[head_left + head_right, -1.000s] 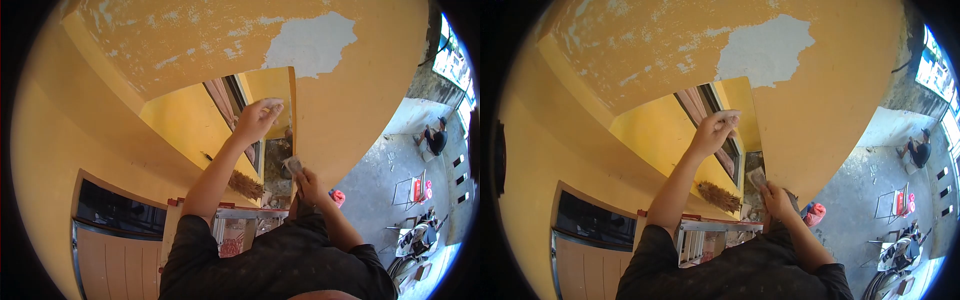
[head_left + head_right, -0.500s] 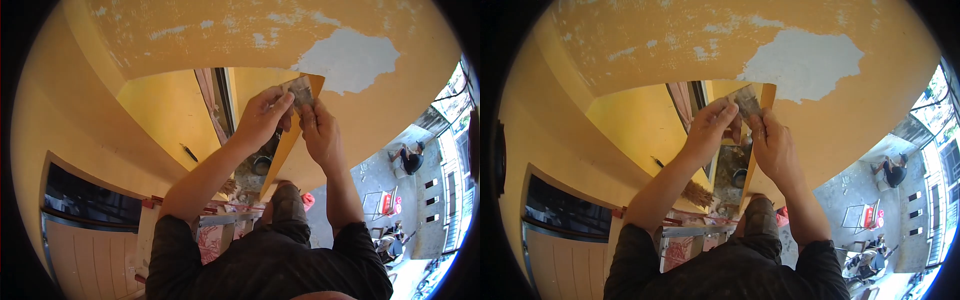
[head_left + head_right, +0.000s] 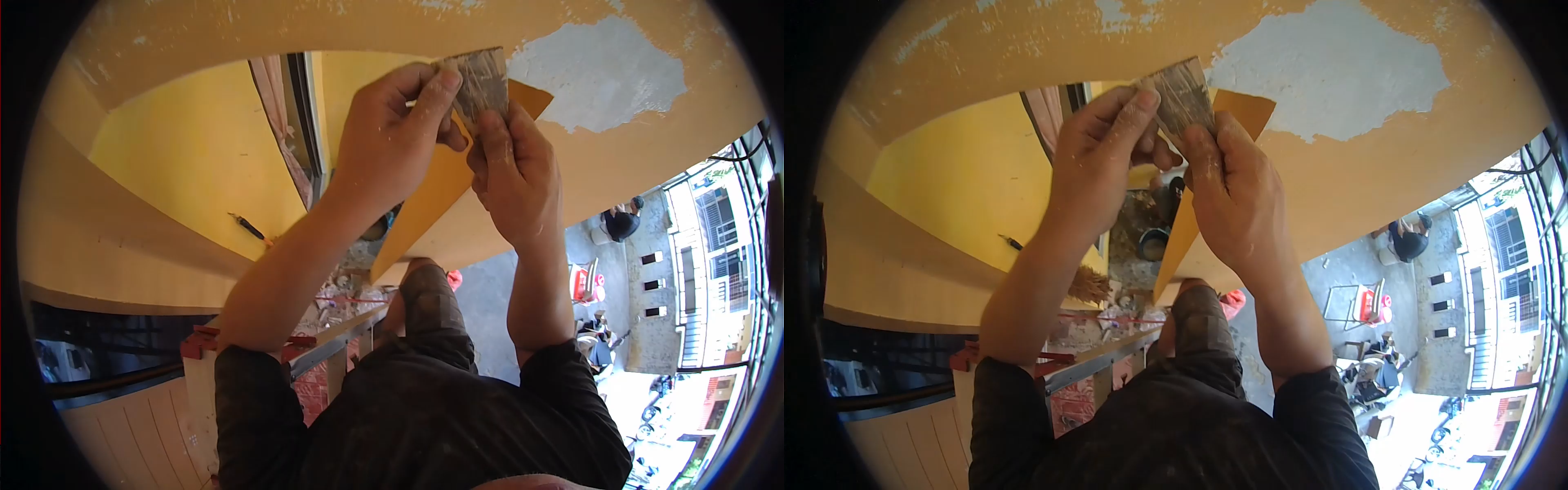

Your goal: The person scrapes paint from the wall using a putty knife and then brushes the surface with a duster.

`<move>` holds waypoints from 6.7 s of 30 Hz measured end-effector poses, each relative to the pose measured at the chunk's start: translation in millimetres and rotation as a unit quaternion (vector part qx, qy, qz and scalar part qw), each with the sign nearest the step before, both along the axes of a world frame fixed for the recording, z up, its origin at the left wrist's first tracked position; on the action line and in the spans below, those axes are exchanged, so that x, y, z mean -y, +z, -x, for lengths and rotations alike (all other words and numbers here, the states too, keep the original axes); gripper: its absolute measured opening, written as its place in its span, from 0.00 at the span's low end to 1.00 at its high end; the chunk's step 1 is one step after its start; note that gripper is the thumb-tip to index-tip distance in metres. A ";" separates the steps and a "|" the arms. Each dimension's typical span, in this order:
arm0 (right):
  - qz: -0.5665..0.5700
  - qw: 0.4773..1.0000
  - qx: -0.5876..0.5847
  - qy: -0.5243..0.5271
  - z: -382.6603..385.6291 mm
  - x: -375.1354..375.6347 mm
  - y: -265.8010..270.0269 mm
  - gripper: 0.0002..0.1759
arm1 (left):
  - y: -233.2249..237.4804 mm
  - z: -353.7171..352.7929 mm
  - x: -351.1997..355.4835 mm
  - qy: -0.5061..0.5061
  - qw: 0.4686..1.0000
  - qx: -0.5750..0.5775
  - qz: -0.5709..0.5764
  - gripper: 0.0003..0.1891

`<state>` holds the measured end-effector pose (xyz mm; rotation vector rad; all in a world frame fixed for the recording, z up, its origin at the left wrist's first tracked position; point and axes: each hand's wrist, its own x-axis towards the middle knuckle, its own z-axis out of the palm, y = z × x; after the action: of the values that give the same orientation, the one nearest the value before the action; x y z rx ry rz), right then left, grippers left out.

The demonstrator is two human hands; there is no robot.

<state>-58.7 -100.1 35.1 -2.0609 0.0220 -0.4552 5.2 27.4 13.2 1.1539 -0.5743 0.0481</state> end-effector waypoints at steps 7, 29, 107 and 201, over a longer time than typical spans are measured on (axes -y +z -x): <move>-0.120 0.992 -0.018 0.025 2.7 2.4 -17.1 0.12 | -13.3 -3.1 0.3 0.001 0.998 0.010 -0.069 0.16; -0.140 0.989 0.002 0.049 -4.5 -1.9 -19.7 0.13 | -11.7 -0.5 -2.8 0.078 0.992 0.070 -0.067 0.14; -0.197 0.977 -0.015 0.081 0.9 5.2 -23.1 0.12 | -11.8 -0.1 1.2 0.044 0.990 0.052 -0.125 0.17; -0.060 0.997 -0.012 0.052 -4.7 13.5 -2.3 0.16 | -6.4 0.6 8.9 0.074 0.992 0.058 -0.084 0.18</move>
<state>-54.0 -113.6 32.8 -1.9394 -0.0426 -0.3573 4.6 18.5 6.9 1.3636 -0.6031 0.1978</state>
